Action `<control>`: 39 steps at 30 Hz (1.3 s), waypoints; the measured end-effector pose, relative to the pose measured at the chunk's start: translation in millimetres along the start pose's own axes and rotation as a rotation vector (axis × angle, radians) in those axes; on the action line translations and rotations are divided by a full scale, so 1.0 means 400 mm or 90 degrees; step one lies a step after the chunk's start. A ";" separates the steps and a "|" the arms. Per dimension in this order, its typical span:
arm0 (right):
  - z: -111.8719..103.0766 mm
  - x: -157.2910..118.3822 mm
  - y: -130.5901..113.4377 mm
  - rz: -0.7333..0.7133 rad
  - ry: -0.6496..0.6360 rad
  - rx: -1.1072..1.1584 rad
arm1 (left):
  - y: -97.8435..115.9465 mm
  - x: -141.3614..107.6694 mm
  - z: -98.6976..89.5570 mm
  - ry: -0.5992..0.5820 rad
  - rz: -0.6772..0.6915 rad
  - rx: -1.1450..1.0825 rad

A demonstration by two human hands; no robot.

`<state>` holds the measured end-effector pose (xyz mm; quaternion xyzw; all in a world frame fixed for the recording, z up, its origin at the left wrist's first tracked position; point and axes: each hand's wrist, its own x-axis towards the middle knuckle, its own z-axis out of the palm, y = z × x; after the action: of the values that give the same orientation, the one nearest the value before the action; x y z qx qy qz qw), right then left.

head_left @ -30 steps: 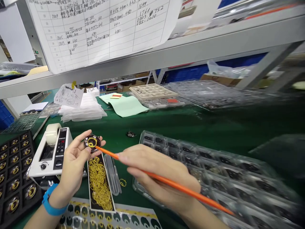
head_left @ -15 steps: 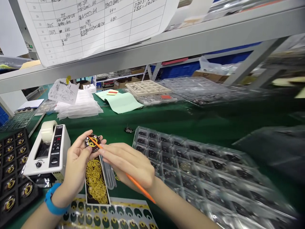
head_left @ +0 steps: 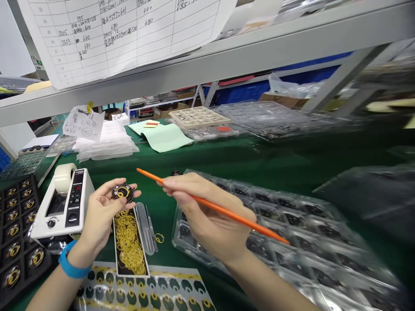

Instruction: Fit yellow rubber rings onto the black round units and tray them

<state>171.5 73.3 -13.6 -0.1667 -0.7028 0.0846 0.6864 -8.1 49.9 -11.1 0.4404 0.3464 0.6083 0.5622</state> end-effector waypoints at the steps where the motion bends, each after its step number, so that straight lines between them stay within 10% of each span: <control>1: -0.002 0.002 0.000 0.037 0.016 0.013 | 0.001 -0.001 0.002 -0.008 0.001 0.003; 10: 0.011 0.006 0.017 0.234 0.036 0.087 | -0.011 -0.004 0.002 -0.009 0.073 0.080; 28: 0.045 -0.038 0.004 -0.043 -0.142 -0.083 | -0.012 -0.008 0.022 0.087 0.128 0.234; 39: 0.084 -0.080 0.040 0.076 -0.108 -0.178 | -0.065 -0.022 0.016 0.073 0.144 0.356</control>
<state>140.2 80.6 -50.5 -0.2943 -0.7521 0.0401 0.5884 7.4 43.9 -33.9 0.5788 0.4804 0.5721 0.3271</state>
